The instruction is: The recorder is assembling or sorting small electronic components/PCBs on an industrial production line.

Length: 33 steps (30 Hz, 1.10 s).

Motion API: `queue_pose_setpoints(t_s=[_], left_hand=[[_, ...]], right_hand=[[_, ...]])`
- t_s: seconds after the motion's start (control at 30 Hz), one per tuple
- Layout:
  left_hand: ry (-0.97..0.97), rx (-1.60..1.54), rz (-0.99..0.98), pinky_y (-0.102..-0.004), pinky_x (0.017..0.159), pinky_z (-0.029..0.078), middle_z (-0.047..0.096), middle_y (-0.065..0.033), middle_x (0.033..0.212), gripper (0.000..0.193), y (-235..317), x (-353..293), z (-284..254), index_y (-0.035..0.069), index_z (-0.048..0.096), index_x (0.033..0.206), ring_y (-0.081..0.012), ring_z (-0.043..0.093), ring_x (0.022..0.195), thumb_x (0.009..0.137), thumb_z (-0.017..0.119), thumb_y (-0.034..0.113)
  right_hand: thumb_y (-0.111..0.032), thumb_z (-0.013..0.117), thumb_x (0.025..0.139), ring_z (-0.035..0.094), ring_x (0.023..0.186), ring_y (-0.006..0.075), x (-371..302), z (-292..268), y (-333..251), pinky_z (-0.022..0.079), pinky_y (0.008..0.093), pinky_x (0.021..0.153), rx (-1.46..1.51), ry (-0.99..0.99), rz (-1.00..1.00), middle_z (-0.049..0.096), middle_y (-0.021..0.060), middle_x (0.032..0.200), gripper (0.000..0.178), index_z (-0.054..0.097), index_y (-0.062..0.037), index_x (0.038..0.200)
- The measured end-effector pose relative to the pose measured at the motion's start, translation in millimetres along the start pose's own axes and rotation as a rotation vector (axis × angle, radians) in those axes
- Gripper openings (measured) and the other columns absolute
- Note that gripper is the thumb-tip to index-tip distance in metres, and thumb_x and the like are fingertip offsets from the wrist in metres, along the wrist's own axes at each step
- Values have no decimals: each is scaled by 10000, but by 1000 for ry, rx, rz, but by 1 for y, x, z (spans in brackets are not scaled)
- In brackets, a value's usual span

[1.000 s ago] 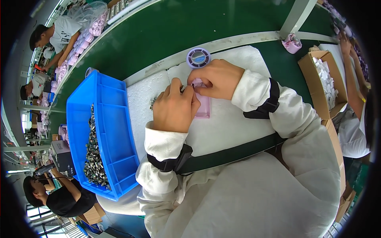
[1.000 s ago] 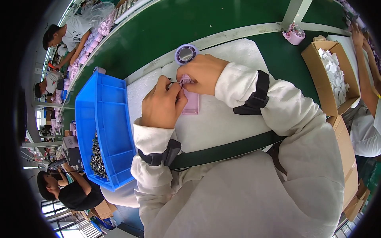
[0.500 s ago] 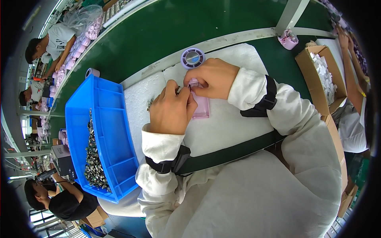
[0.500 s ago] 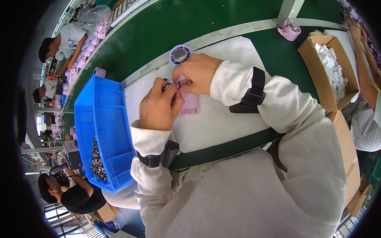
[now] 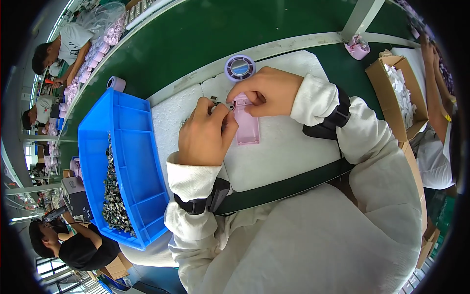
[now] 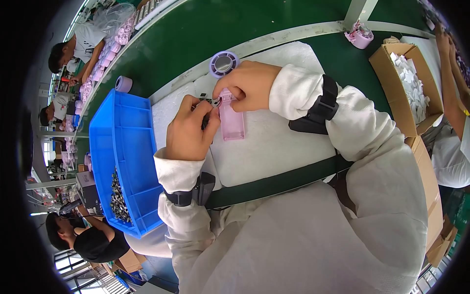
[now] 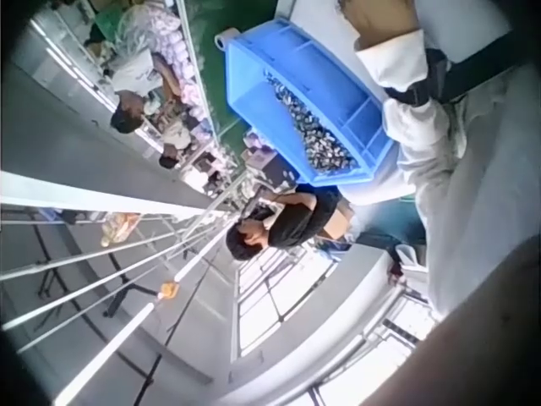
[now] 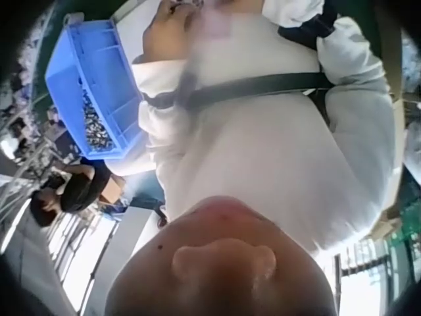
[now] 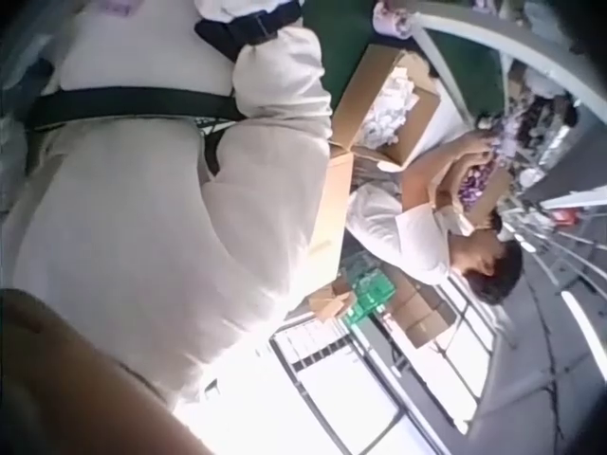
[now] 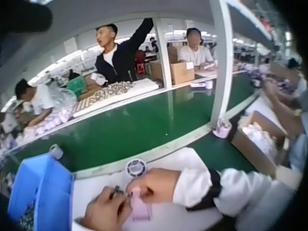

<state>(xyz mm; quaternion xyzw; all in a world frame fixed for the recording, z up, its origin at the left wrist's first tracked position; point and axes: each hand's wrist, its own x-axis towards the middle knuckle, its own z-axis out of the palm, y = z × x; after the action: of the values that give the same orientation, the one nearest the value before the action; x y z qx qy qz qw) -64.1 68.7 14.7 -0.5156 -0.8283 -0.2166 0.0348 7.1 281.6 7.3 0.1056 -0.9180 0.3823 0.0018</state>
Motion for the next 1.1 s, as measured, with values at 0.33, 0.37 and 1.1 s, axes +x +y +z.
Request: queue_pose_setpoints(t_s=[0.33, 0.37, 1.1], left_hand=[[42, -67, -31, -441, 615, 532, 569, -140, 911, 124, -1, -4, 0, 37, 644, 872, -359, 632, 677, 868, 693, 152], [46, -63, -33, -441, 615, 532, 569, -140, 911, 124, -1, -5, -1, 37, 644, 872, -359, 632, 677, 868, 693, 152], [245, -1029, -406, -267, 783, 563, 686, -102, 1031, 295, 17, -17, -6, -45, 645, 1233, -160, 697, 904, 939, 656, -18]], right_hand=[[-145, 691, 864, 596, 602, 212, 4, 7, -1, 482, 328, 589, 87, 68, -59, 594, 62, 669, 188, 720, -83, 1039], [-154, 692, 863, 594, 599, 211, 4, 5, -2, 482, 327, 589, 68, 70, -51, 595, 61, 664, 176, 723, -81, 1020], [-119, 680, 886, 509, 486, 182, -3, 7, -19, 393, 309, 495, 98, 271, -194, 532, 54, 575, 96, 700, -54, 953]])
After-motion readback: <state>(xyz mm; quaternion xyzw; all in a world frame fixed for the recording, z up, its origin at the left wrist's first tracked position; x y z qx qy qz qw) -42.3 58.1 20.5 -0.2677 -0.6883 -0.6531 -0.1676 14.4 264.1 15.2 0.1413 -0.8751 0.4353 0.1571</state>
